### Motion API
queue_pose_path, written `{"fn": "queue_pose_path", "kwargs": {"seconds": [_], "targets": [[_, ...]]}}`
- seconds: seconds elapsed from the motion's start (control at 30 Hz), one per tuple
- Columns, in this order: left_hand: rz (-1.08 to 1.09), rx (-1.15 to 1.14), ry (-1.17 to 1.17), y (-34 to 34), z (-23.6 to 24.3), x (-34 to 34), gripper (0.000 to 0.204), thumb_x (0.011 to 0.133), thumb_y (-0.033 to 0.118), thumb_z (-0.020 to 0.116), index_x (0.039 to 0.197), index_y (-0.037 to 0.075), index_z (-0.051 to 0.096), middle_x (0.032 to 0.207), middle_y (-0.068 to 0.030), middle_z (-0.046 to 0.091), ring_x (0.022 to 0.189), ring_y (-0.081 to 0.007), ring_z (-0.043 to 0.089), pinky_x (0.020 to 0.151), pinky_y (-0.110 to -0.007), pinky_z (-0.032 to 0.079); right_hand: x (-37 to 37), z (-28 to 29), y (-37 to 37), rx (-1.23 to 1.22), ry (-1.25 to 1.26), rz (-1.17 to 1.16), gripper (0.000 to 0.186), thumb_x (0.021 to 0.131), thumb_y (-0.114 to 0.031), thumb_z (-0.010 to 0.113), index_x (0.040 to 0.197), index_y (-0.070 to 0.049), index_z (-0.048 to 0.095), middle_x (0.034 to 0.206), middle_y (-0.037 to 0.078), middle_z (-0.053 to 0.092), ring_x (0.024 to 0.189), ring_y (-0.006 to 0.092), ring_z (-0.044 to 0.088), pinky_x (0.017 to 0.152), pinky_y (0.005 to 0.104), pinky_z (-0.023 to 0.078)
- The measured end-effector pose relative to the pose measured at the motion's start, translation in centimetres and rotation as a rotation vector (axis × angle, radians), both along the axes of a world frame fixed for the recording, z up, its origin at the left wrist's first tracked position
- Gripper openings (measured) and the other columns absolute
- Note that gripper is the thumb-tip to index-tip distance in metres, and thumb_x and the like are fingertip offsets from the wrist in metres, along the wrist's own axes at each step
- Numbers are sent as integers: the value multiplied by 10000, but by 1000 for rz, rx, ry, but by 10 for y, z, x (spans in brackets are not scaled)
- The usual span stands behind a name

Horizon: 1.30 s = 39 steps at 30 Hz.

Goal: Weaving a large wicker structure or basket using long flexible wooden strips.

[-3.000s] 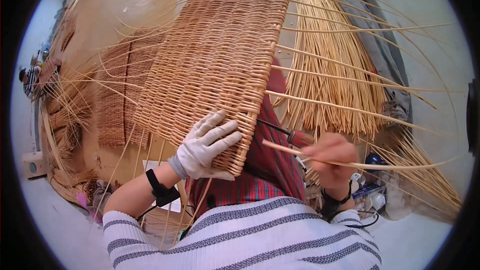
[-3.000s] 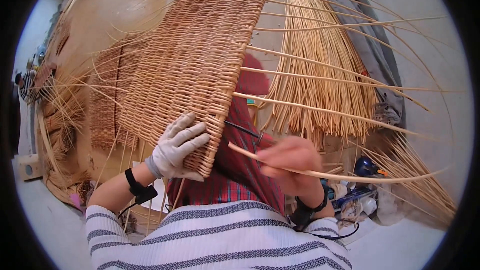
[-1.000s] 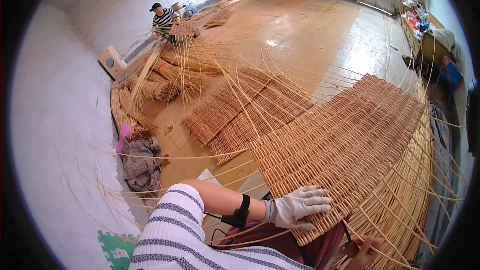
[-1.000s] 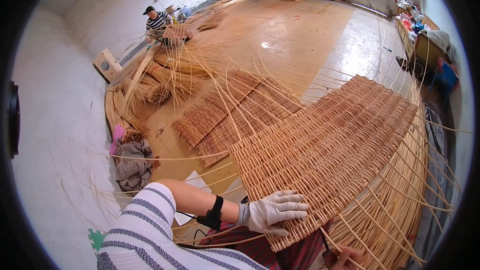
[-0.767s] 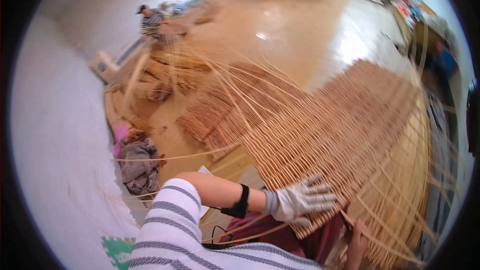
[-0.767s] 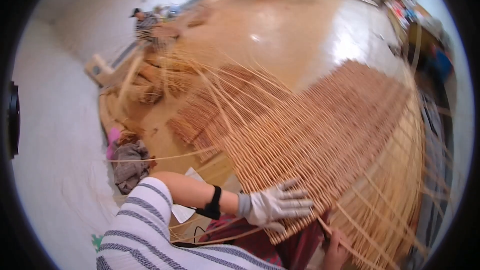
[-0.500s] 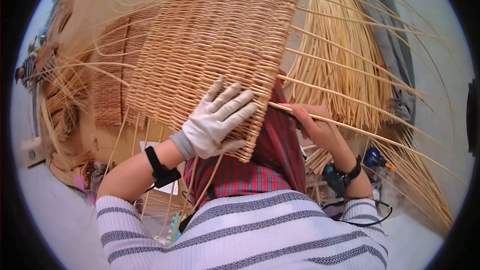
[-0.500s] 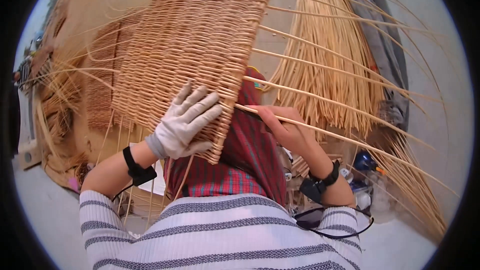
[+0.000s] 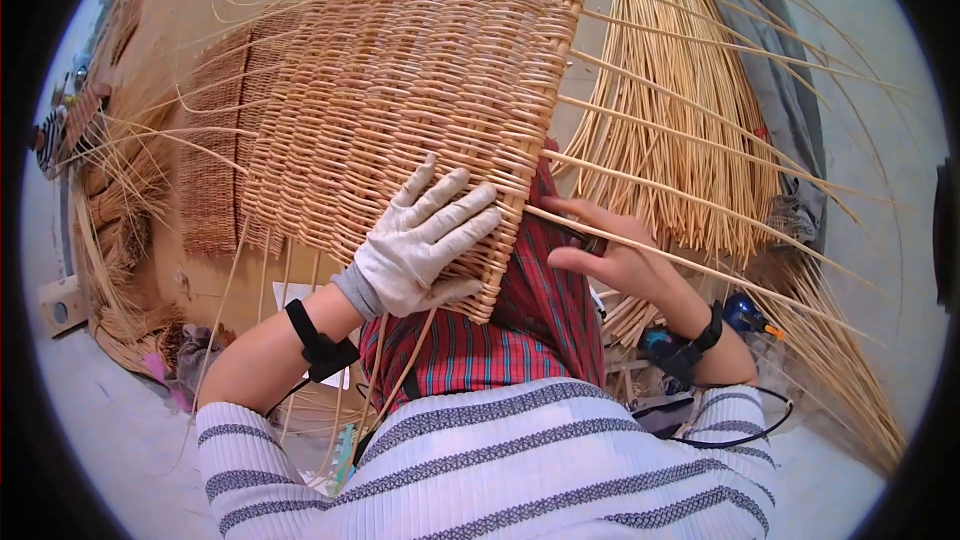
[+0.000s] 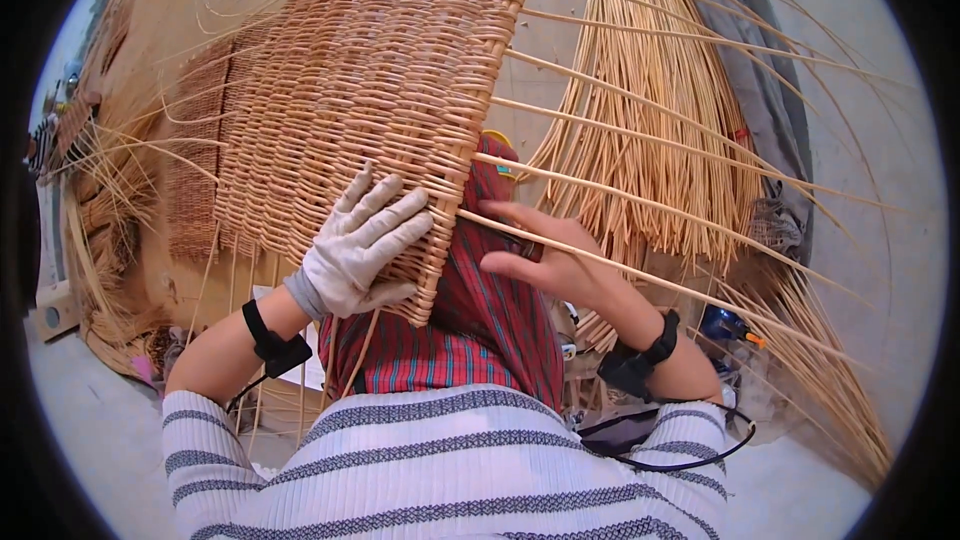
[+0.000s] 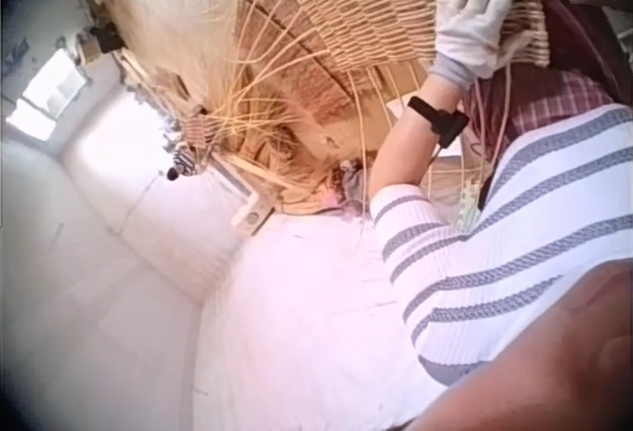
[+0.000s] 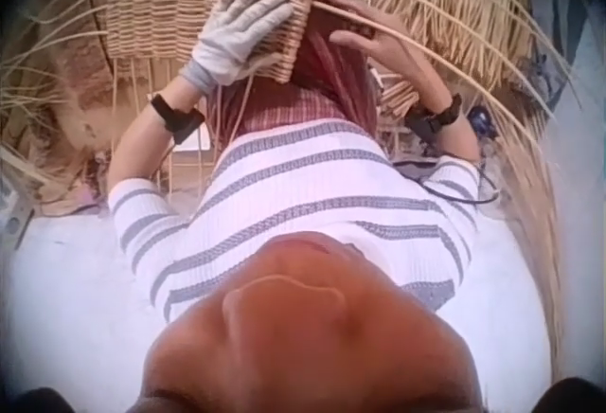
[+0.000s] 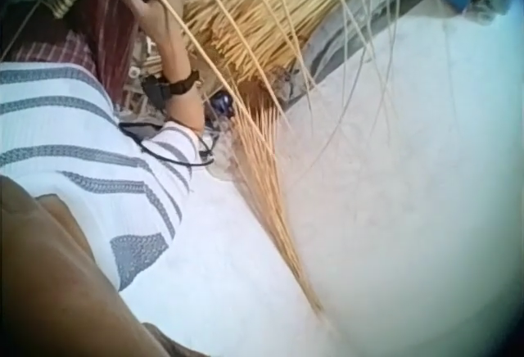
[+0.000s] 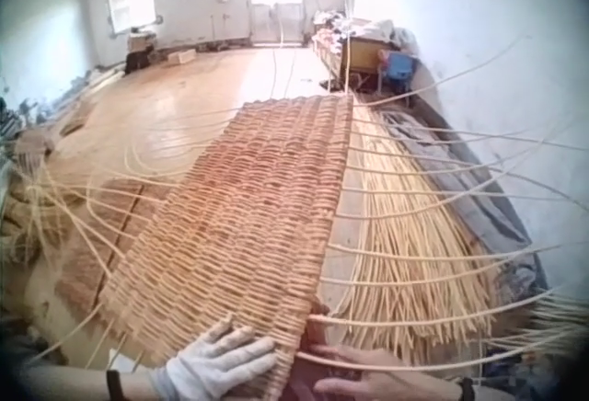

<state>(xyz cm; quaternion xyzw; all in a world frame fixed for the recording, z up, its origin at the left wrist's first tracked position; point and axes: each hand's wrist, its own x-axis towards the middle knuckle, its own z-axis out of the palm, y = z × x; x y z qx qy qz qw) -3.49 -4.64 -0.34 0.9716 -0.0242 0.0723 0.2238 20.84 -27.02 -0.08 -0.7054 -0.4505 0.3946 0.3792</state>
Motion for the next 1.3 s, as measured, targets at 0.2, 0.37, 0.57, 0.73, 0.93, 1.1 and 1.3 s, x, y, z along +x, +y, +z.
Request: {"fn": "queue_pose_path", "kwargs": {"seconds": [0.2,0.37,0.57,0.73,0.93,1.1,1.3], "targets": [[55,-17,-15,-3,2,-4,847,825,565,834,1544,181,603,1634,-167,499,1557,-398,411,1334,-563,250,-4,3,-6,-239,-308,140,314,872,-282,789,1103,-82,714,891,152,754,812,398,746,723,483,588],[82,-25,-59,-6,-3,-4,832,826,576,833,1531,185,624,1643,-142,502,1561,-374,413,1332,-539,273,7,-10,-6,-16,-866,159,149,883,-187,728,975,-92,659,758,130,673,744,407,722,654,470,568],[71,-17,-42,-4,-5,-9,874,808,586,836,1543,172,608,1647,-130,504,1566,-360,412,1335,-525,273,41,-32,-21,-99,-211,314,179,910,-158,768,1046,-73,688,867,196,718,855,389,735,719,449,564],[92,50,-70,-5,-5,-14,858,830,540,830,1549,137,592,1655,-128,497,1572,-366,403,1338,-538,261,58,-12,-75,-488,-166,381,403,936,-189,766,1329,-124,705,844,103,712,786,241,705,713,385,543],[64,94,-67,-4,3,-13,882,919,639,719,1549,44,556,1601,-213,527,1532,-433,437,1314,-600,248,-3,1,-93,32,574,-367,577,1139,-413,439,1575,-45,523,664,-22,560,528,50,448,487,225,304],[123,124,-85,-6,15,-14,947,907,685,711,1541,1,549,1592,-211,538,1509,-424,469,1314,-594,251,-13,9,-73,78,549,-444,676,1155,-562,294,1427,-47,637,665,-5,611,521,59,512,481,206,337],[166,110,-146,-4,16,-18,880,890,593,762,1544,38,564,1511,-184,612,1462,-404,523,1288,-573,299,-28,39,-81,-85,403,-48,461,1081,-430,596,1265,-19,694,785,-2,653,662,112,592,611,262,438]]}}
